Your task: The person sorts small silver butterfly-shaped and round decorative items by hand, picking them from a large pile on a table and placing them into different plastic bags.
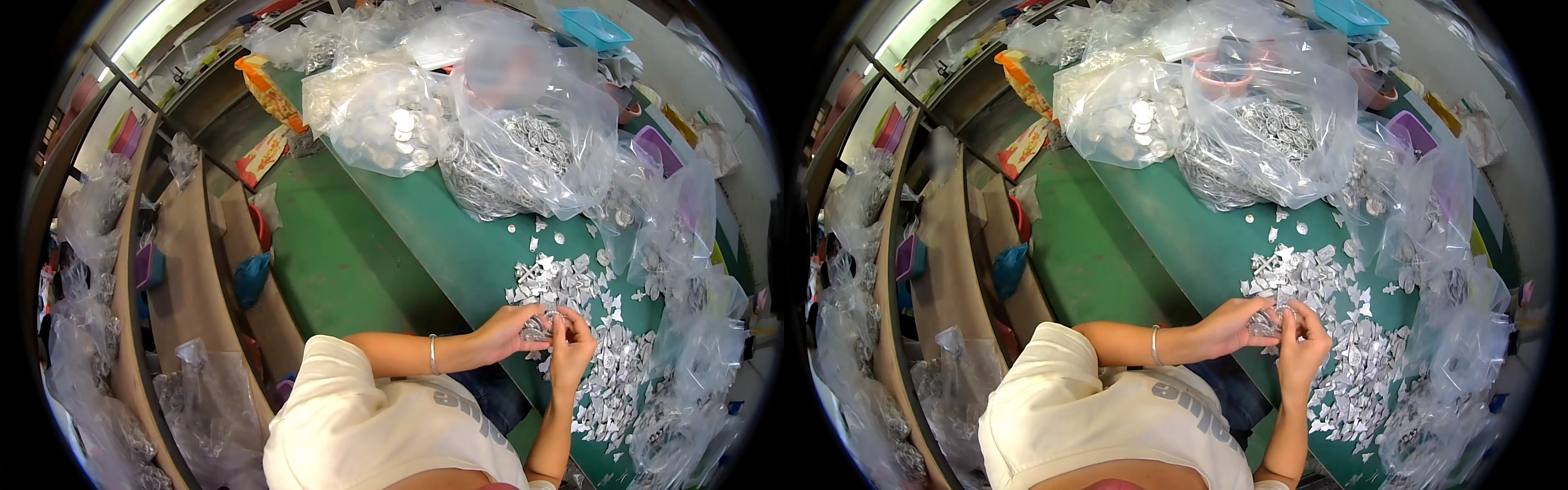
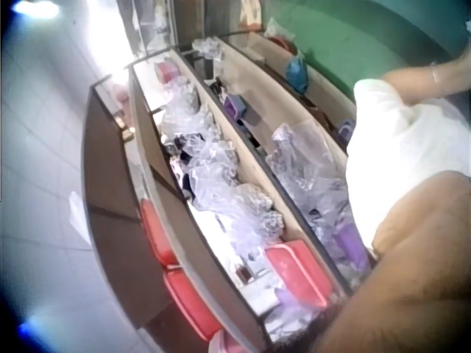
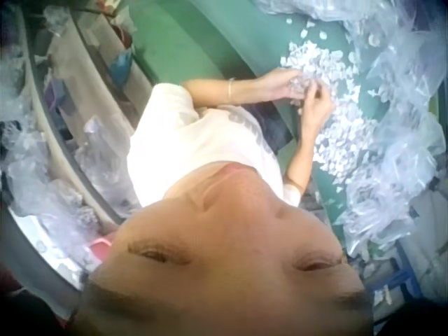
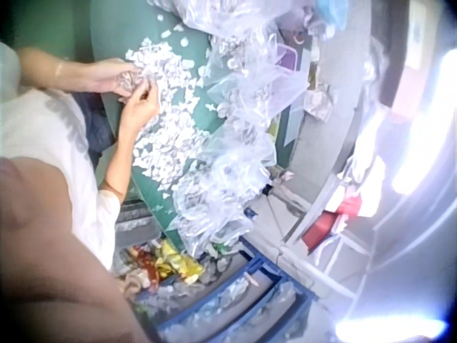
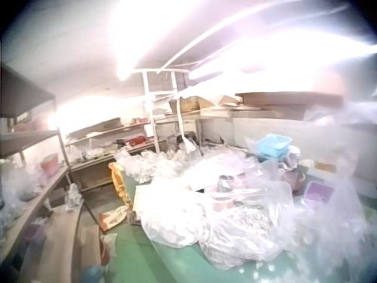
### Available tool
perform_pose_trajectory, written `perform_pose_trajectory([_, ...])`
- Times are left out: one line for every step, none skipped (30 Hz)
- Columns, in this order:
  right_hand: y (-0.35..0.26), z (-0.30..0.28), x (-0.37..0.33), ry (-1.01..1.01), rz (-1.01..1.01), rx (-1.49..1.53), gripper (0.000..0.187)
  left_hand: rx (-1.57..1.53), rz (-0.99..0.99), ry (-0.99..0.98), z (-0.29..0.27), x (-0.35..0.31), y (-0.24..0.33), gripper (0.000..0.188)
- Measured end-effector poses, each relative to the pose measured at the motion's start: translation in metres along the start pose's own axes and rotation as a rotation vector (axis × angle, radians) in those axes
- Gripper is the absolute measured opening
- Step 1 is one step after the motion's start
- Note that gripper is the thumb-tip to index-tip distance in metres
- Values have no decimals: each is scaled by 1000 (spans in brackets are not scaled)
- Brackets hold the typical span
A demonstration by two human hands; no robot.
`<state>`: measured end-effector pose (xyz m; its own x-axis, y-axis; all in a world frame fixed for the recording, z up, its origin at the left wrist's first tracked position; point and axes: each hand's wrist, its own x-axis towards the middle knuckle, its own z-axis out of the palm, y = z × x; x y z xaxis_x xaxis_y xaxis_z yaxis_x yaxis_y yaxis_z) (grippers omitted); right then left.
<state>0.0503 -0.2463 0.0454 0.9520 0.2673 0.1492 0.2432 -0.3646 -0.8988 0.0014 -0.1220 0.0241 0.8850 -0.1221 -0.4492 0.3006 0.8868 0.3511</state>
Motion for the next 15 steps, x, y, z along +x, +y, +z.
perform_pose_trajectory([0, 1, 1, 41, 17, 80, 13, 0, -13, 5, -3, -2, 7, 26])
perform_pose_trajectory([1, 2, 3, 81, 33, 160, 13, -1, -25, 10, -6, -5, 15, 27])
perform_pose_trajectory([1, 0, 5, 142, 6, 238, 15, -25, -14, 34, -11, -10, 28, 24])
perform_pose_trajectory([-1, -3, 7, 136, 25, 273, 15, -186, 98, 72, -25, -5, 38, 19])
perform_pose_trajectory([-2, -8, 8, 142, 47, 306, 16, -244, 234, 43, -30, -9, 66, 16])
perform_pose_trajectory([0, -12, 7, 144, 71, 337, 16, -336, 483, 127, -30, -10, 93, 16])
perform_pose_trajectory([7, -16, 6, 103, 102, 334, 18, -290, 593, 92, -36, -12, 131, 19])
perform_pose_trajectory([8, -16, 4, 37, 131, 359, 19, -314, 758, 144, -37, -9, 169, 22])
perform_pose_trajectory([9, -17, 2, -24, 165, 377, 19, -411, 906, 242, -20, -10, 204, 28])
perform_pose_trajectory([8, -16, 0, -107, 192, 407, 20, -265, 1099, 231, -39, -3, 244, 30])
perform_pose_trajectory([13, -15, 0, -182, 178, 406, 21, -212, 1252, 254, -47, 5, 280, 29])
perform_pose_trajectory([11, -13, 0, -218, 180, 423, 21, -41, 1171, 358, -63, 10, 319, 29])
perform_pose_trajectory([8, -10, 2, -247, 179, 439, 20, 127, 1079, 452, -72, 13, 347, 31])
perform_pose_trajectory([8, -11, 3, -263, 186, 449, 20, 127, 1024, 505, -69, 19, 354, 31])
perform_pose_trajectory([6, -11, 5, -290, 191, 448, 20, 131, 971, 557, -63, 23, 359, 32])
